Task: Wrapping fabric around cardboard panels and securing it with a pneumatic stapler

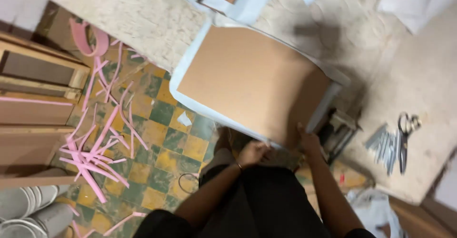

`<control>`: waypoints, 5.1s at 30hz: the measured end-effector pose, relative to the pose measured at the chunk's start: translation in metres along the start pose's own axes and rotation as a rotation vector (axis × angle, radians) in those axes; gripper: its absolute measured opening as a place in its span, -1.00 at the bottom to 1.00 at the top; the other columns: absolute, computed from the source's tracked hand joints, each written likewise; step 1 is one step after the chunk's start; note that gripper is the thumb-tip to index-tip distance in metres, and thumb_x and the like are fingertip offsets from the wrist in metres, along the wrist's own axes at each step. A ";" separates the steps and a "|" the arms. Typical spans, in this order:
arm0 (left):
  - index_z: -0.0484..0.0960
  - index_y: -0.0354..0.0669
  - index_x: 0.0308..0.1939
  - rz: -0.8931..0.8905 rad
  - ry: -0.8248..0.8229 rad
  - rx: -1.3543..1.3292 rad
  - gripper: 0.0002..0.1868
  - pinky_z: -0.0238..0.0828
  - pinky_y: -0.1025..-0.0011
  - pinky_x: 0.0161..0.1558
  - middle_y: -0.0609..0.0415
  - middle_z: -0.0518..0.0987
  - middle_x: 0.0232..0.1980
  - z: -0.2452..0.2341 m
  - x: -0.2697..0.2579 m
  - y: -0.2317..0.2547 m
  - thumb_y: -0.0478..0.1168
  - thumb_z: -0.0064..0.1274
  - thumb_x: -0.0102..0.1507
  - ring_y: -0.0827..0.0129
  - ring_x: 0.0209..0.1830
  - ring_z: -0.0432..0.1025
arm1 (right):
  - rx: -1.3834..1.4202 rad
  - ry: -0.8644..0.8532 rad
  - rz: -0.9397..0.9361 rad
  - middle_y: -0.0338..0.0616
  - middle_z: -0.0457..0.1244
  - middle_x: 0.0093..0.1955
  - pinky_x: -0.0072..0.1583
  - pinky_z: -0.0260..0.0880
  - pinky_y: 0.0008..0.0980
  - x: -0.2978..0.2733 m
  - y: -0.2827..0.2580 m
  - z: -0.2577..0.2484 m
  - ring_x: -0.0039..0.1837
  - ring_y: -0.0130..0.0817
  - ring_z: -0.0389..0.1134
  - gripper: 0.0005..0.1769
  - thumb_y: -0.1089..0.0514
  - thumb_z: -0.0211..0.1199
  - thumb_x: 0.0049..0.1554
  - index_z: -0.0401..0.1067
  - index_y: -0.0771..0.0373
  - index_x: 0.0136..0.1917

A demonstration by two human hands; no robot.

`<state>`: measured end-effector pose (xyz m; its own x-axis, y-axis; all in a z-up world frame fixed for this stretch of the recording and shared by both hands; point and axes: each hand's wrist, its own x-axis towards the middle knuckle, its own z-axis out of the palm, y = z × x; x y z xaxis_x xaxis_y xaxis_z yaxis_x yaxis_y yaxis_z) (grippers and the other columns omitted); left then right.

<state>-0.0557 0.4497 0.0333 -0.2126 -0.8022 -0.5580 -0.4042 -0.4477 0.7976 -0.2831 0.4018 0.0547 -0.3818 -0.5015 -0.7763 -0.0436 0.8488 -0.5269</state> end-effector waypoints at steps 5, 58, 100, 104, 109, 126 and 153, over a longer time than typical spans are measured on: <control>0.59 0.21 -0.57 0.216 -0.120 0.366 -0.58 0.48 0.41 -0.34 0.32 0.56 -0.66 -0.034 -0.002 0.050 0.17 0.04 0.35 0.34 -0.53 0.56 | -1.341 -0.139 -0.916 -0.39 0.23 0.29 0.41 0.22 -0.24 0.106 0.307 0.024 0.47 -0.34 0.18 -0.55 -0.12 0.05 0.27 0.38 0.02 0.35; 0.72 0.28 -0.21 1.086 -0.621 0.667 -0.75 0.25 0.24 0.38 0.25 0.59 -0.07 0.099 0.265 0.139 0.12 0.34 0.10 0.35 0.15 0.46 | -0.089 0.376 -0.090 0.25 0.05 0.57 0.45 0.17 0.26 -0.048 -0.018 -0.055 0.51 0.33 0.14 0.25 0.04 0.38 -0.02 -0.34 -0.07 0.72; 0.57 0.04 -0.30 1.427 -0.575 0.575 -0.66 -0.01 0.07 0.48 0.15 0.57 -0.13 0.100 0.222 0.108 0.18 0.09 0.28 0.26 0.14 0.42 | -0.335 0.397 -0.213 0.15 0.32 -0.32 -0.04 0.34 0.14 -0.009 -0.018 -0.050 -0.11 0.18 0.39 -0.40 -0.19 0.00 0.32 0.40 0.27 -0.36; 0.55 -0.10 -0.31 1.306 -0.718 0.389 -0.77 0.18 0.03 0.34 0.07 0.59 -0.18 0.112 0.237 0.113 -0.06 0.19 0.26 0.09 0.08 0.43 | -0.218 0.625 -0.090 0.14 0.01 0.33 0.46 0.03 0.33 -0.020 -0.038 -0.071 0.46 0.37 0.00 -0.08 0.07 0.50 0.05 0.10 0.18 0.54; 0.57 0.04 -0.40 1.382 -0.776 0.352 -0.68 0.30 0.17 0.15 0.20 0.63 -0.30 0.114 0.258 0.129 0.12 0.17 0.27 0.24 -0.07 0.47 | -0.152 0.506 -0.041 0.44 0.02 0.40 0.33 0.13 0.46 -0.029 -0.051 -0.095 0.42 0.57 0.10 0.12 0.20 0.30 0.03 -0.27 -0.03 0.68; 0.65 0.14 -0.38 1.316 -0.610 0.409 -0.58 0.25 0.21 0.36 0.23 0.65 -0.29 0.120 0.267 0.119 0.28 -0.01 0.34 0.27 -0.02 0.45 | -0.271 0.129 0.202 0.12 0.44 -0.13 0.16 0.36 0.15 -0.040 -0.042 -0.076 0.08 0.18 0.46 -0.35 -0.42 0.36 -0.05 0.64 0.22 -0.09; 0.03 -0.38 0.56 0.176 0.385 0.151 0.25 0.08 -0.18 0.45 -0.60 0.25 0.45 -0.082 0.041 0.061 0.24 0.36 0.07 -0.41 0.46 0.18 | 0.617 -0.110 -0.463 0.26 0.01 0.59 0.35 0.38 -0.06 0.101 0.000 -0.007 0.50 -0.05 0.21 0.11 0.20 0.19 0.21 -0.60 0.19 0.65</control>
<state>-0.0169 0.3567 0.0779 0.0456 -0.9624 -0.2678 -0.5229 -0.2514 0.8145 -0.3282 0.3524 -0.0208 -0.3550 -0.8231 -0.4432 0.3573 0.3187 -0.8779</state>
